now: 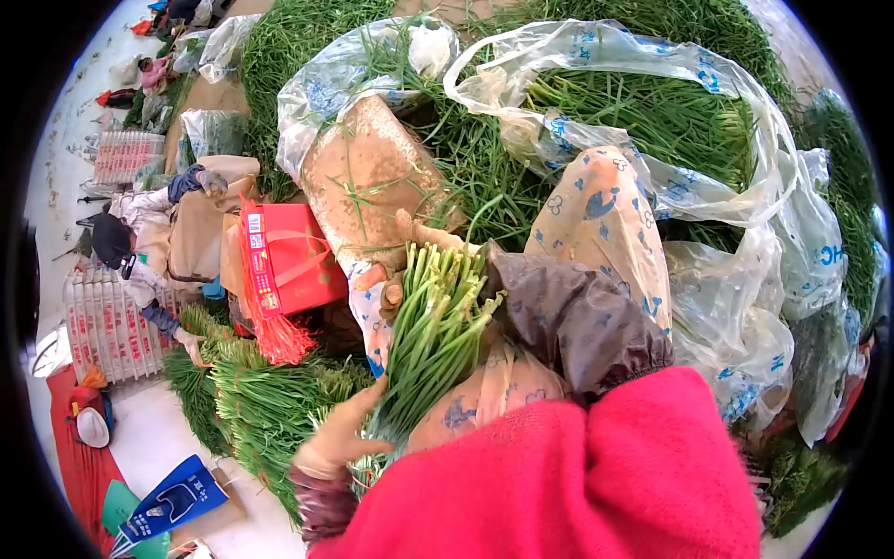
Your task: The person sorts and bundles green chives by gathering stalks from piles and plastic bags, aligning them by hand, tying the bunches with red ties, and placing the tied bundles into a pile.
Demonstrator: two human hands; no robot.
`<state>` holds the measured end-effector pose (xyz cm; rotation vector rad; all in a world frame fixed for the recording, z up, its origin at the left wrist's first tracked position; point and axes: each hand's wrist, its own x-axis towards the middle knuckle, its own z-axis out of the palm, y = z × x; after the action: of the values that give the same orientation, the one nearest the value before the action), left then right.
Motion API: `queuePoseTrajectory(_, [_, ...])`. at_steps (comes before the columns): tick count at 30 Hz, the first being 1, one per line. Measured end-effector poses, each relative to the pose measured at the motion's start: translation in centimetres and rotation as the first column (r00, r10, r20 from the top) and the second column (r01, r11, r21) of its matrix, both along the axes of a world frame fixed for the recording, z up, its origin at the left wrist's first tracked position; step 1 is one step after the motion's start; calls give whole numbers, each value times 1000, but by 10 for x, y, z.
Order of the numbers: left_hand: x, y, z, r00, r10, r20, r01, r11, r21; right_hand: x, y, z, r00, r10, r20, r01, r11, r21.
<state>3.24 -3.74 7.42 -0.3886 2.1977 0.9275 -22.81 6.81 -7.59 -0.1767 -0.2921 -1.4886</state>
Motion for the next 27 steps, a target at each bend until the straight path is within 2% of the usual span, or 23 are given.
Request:
queuePoseTrajectory(1, [3, -22, 2, 990, 106, -94, -81, 969, 232, 0, 3, 3, 997, -53, -55, 55, 998, 40])
queuePoseTrajectory(2, [-5, -38, 6, 959, 251, -135, -197, 926, 322, -4, 5, 2, 996, 92, -15, -90, 993, 74])
queuePoseTrajectory(3, [-21, -45, 11, 906, 392, -158, -299, 859, 415, -7, 8, 5, 987, 160, -20, -158, 984, 82])
queuePoseTrajectory(4, [-39, -29, 9, 687, 699, -197, -487, 644, 589, -10, 10, 8, 973, 228, -24, -225, 970, 92])
queuePoseTrajectory(5, [-50, -35, -4, 645, 725, -242, -456, 619, 640, -12, 11, 14, 972, 220, -77, -214, 973, 82])
queuePoseTrajectory(7, [-81, -29, -43, 675, 731, -96, -359, 440, 823, -7, 11, 2, 958, 264, 109, -277, 953, 121])
queuePoseTrajectory(8, [-81, -22, -66, 714, 698, -52, -366, 435, 822, -9, 12, -1, 964, 247, 101, -258, 958, 124])
queuePoseTrajectory(9, [-82, -16, -89, 751, 660, -9, -369, 432, 823, -14, 16, 3, 976, 218, 16, -218, 964, 149])
queuePoseTrajectory(10, [-84, -11, -104, 864, 494, 94, -332, 420, 845, -19, 22, 8, 978, 191, -89, -173, 969, 177])
queuePoseTrajectory(11, [-94, 6, -88, 869, 455, 195, -372, 340, 864, -27, 28, 15, 963, 172, -209, -128, 970, 208])
queuePoseTrajectory(12, [-90, 11, -97, 886, 444, 130, -320, 384, 866, -34, 36, 21, 925, 165, -342, -84, 967, 239])
queuePoseTrajectory(13, [-84, 16, -106, 899, 434, 65, -269, 428, 863, -41, 46, 29, 861, 164, -482, -34, 963, 267])
queuePoseTrajectory(14, [-86, 26, -96, 892, 441, 97, -274, 357, 893, -46, 58, 40, 772, 175, -611, 12, 957, 290])
queuePoseTrajectory(16, [-72, 25, -110, 903, 420, 94, -265, 371, 890, -55, 85, 52, 549, 248, -798, 76, 936, 344])
queuePoseTrajectory(17, [-66, 24, -114, 911, 403, 87, -261, 402, 878, -59, 97, 53, 425, 305, -852, 100, 920, 379])
queuePoseTrajectory(18, [-72, 28, -95, 887, 383, 256, -382, 300, 874, -60, 106, 48, 295, 352, -888, 118, 909, 400])
queuePoseTrajectory(19, [-75, 30, -84, 882, 389, 266, -394, 297, 870, -62, 116, 44, 161, 399, -903, 130, 898, 420])
queuePoseTrajectory(21, [-77, 34, -72, 877, 404, 262, -385, 261, 885, -57, 131, 64, -228, 426, -875, 240, 896, 374])
queuePoseTrajectory(22, [-74, 38, -74, 859, 469, 206, -364, 275, 890, -57, 130, 105, -157, 588, -794, 276, 798, 536])
queuePoseTrajectory(23, [-69, 37, -79, 857, 471, 208, -367, 275, 888, -55, 131, 109, -156, 587, -795, 272, 799, 536])
queuePoseTrajectory(25, [-62, 37, -89, 863, 501, 67, -308, 416, 856, -54, 133, 112, 39, 475, -879, 440, 781, 442])
queuePoseTrajectory(26, [-71, 45, -67, 822, 563, 85, -348, 379, 857, -59, 129, 118, 101, 507, -856, 447, 746, 494])
queuePoseTrajectory(27, [-72, 49, -60, 818, 570, 83, -352, 382, 854, -61, 126, 117, 139, 470, -872, 524, 712, 468])
